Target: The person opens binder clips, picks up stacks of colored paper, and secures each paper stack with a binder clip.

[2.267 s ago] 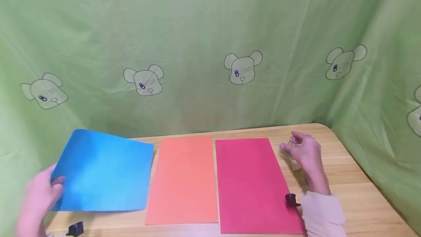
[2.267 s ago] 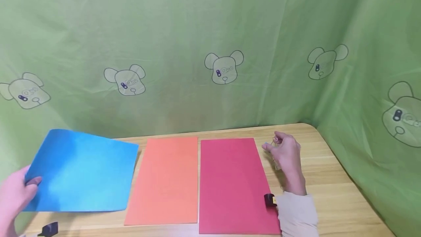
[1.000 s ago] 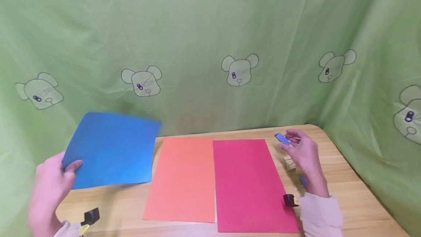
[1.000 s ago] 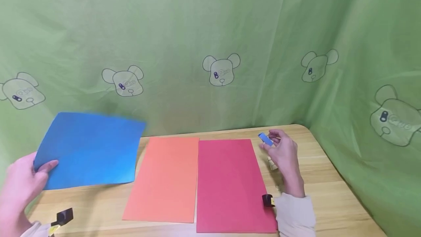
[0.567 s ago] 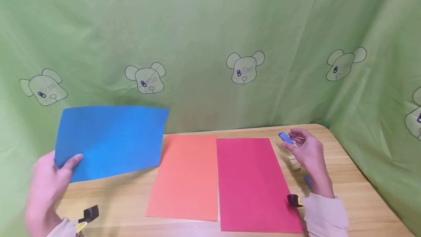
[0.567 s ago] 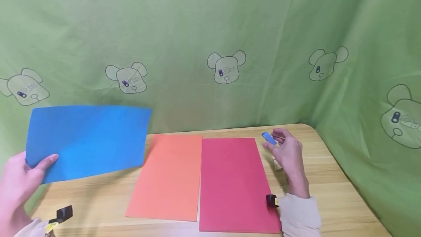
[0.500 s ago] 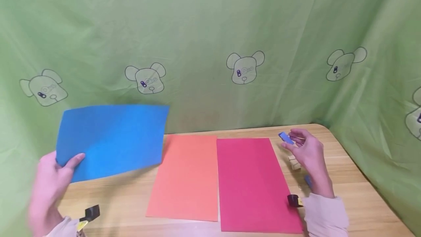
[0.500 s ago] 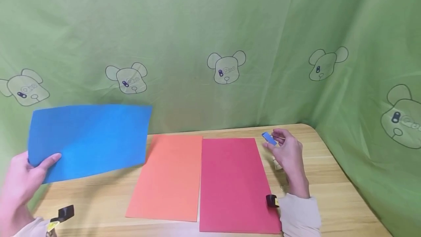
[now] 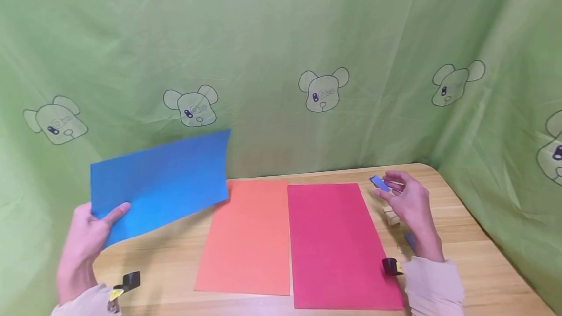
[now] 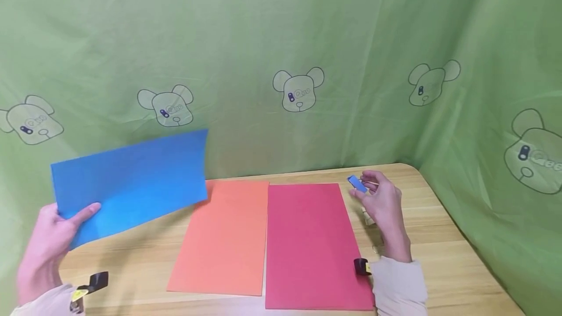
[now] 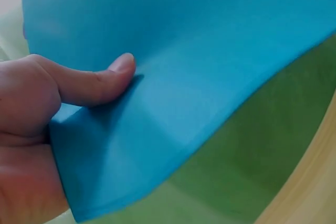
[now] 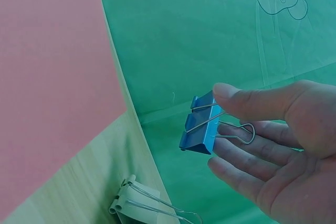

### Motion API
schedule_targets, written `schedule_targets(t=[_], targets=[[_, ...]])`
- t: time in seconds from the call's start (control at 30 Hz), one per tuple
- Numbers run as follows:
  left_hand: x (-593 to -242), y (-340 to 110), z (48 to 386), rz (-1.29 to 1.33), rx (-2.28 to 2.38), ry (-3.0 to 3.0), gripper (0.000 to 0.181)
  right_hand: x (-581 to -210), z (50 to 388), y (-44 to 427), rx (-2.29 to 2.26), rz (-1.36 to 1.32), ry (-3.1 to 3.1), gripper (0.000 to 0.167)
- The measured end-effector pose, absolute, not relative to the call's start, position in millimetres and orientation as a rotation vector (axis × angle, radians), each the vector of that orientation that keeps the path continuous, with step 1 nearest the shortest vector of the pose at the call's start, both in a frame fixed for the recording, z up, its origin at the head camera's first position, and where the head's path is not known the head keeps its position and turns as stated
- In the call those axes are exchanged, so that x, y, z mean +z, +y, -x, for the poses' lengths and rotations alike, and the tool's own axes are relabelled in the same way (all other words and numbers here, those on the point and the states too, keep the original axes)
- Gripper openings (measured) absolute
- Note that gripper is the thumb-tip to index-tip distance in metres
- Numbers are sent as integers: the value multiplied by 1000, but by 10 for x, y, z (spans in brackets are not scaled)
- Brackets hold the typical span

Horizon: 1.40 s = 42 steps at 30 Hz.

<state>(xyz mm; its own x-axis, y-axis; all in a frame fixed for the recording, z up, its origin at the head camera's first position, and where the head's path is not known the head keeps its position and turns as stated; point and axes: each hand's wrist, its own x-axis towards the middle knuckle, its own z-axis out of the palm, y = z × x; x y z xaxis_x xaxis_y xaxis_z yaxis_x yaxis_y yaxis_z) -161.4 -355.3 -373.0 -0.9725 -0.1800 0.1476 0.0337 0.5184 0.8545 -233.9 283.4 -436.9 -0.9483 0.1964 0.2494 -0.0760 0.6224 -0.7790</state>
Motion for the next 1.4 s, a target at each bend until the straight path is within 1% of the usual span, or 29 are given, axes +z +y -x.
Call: schedule_targets(t=[0.07, 0.13, 0.2, 0.37, 0.57, 0.67, 0.73, 0.8, 0.9, 0.97, 1.03, 1.1, 1.23, 1.4], targets=[[-3782, -3530, 1671, -79, -1603, -2448, 16, -4371, 2338, 2840, 1243, 103, -2542, 58], [-3831, -3497, 1727, -33, -1765, -2351, 13, -4378, 2338, 2847, 1246, 106, -2541, 58], [-3874, -3458, 1780, 4, -1915, -2253, 15, -4384, 2335, 2852, 1253, 112, -2541, 59], [-3956, -3379, 1856, 65, -2059, -2163, 20, -4398, 2339, 2858, 1268, 116, -2529, 61], [-4034, -3336, 1892, 7, -2170, -2150, 20, -4385, 2319, 2849, 1335, 222, -2518, 66], [-4082, -3320, 1902, -30, -2049, -2273, 17, -4381, 2315, 2847, 1360, 274, -2520, 69], [-4115, -3305, 1920, -9, -1999, -2330, 24, -4383, 2321, 2850, 1371, 290, -2513, 70], [-4147, -3289, 1947, 50, -2013, -2345, 22, -4388, 2326, 2855, 1385, 297, -2496, 70], [-4183, -3255, 2005, 135, -2191, -2253, 8, -4399, 2329, 2863, 1429, 300, -2459, 71], [-4202, -3244, 2034, 137, -2278, -2221, 10, -4408, 2334, 2859, 1466, 294, -2442, 72], [-4218, -3233, 2059, 108, -2290, -2235, 9, -4413, 2336, 2856, 1496, 286, -2433, 72], [-4228, -3218, 2079, 54, -2320, -2238, 14, -4419, 2340, 2852, 1503, 274, -2430, 72], [-4264, -3184, 2092, 1, -2361, -2219, 18, -4428, 2345, 2845, 1501, 262, -2426, 71], [-4298, -3149, 2098, -5, -2439, -2185, 17, -4432, 2354, 2831, 1616, 300, -2351, 71]])
